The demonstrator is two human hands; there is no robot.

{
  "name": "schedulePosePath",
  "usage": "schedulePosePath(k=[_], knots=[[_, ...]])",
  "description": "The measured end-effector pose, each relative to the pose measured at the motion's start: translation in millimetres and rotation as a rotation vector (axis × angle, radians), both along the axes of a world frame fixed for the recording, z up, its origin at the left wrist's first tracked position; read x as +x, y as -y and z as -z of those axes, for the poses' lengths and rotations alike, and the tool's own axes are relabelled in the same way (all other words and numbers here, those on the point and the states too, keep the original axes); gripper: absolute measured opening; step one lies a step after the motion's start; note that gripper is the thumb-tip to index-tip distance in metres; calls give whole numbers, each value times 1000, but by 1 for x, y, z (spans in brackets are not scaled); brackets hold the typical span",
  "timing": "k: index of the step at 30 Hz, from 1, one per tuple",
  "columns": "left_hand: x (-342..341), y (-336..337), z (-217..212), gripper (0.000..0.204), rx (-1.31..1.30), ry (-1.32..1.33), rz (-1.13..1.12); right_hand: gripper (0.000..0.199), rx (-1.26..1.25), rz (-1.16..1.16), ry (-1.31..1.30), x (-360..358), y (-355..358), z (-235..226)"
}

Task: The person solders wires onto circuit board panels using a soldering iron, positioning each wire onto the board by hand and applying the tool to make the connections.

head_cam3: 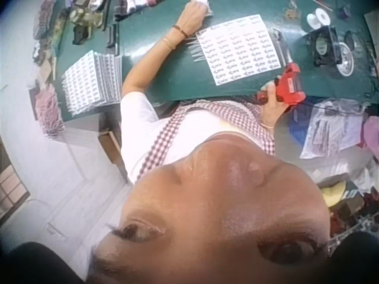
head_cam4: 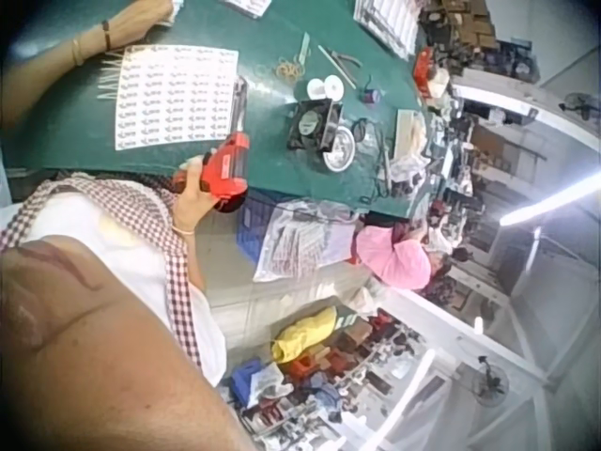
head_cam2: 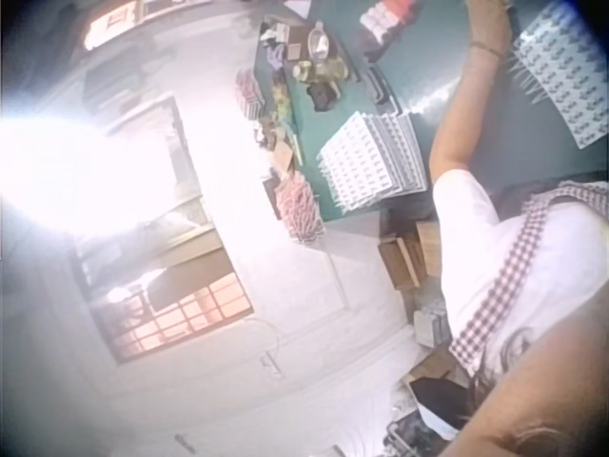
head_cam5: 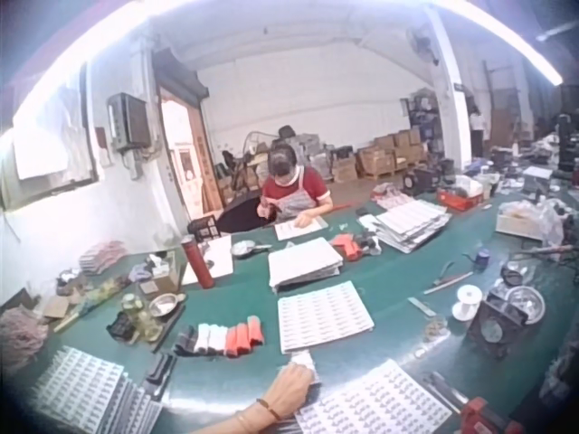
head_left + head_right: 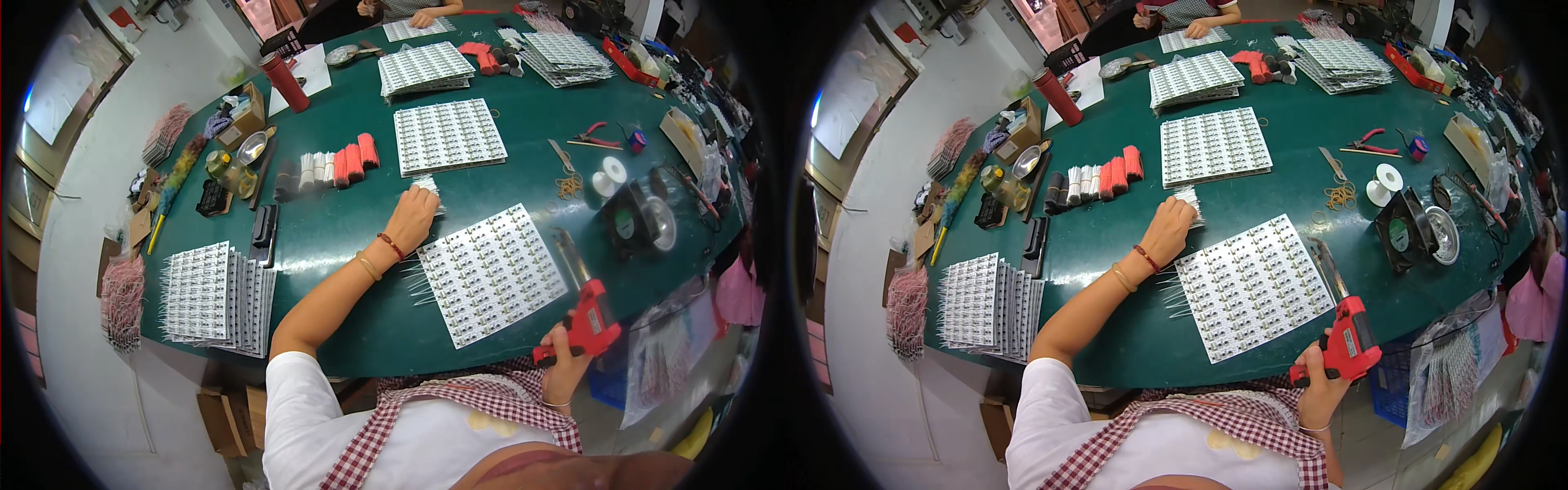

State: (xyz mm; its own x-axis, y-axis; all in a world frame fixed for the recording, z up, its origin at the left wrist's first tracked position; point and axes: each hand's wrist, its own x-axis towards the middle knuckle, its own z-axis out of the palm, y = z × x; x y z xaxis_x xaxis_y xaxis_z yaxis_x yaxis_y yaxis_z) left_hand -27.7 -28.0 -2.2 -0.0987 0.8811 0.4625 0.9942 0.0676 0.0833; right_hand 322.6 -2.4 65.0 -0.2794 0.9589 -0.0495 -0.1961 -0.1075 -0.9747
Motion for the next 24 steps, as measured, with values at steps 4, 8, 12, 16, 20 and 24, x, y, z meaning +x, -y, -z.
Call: schedulePosePath(k=[4,8,12,16,20,24], knots=[[2,1,2,22,71,70,-29,37,1,-9,-19,-3,0,1],[5,-1,6,19,69,52,-61,36,-19,-20,-25,-5,0,-1],[9,-4,4,17,133,70,-102,36,-14,-12,-35,-7,2,-5],[24,0,-9,12,169,160,-154,36,-32,-4,-45,-7,0,-10],[50,10,-23,8,163,296,-170,36,-37,-123,-36,-12,-2,-13],[80,28,-37,12,199,472,-91,36,-66,-249,-96,-23,1,-9]])
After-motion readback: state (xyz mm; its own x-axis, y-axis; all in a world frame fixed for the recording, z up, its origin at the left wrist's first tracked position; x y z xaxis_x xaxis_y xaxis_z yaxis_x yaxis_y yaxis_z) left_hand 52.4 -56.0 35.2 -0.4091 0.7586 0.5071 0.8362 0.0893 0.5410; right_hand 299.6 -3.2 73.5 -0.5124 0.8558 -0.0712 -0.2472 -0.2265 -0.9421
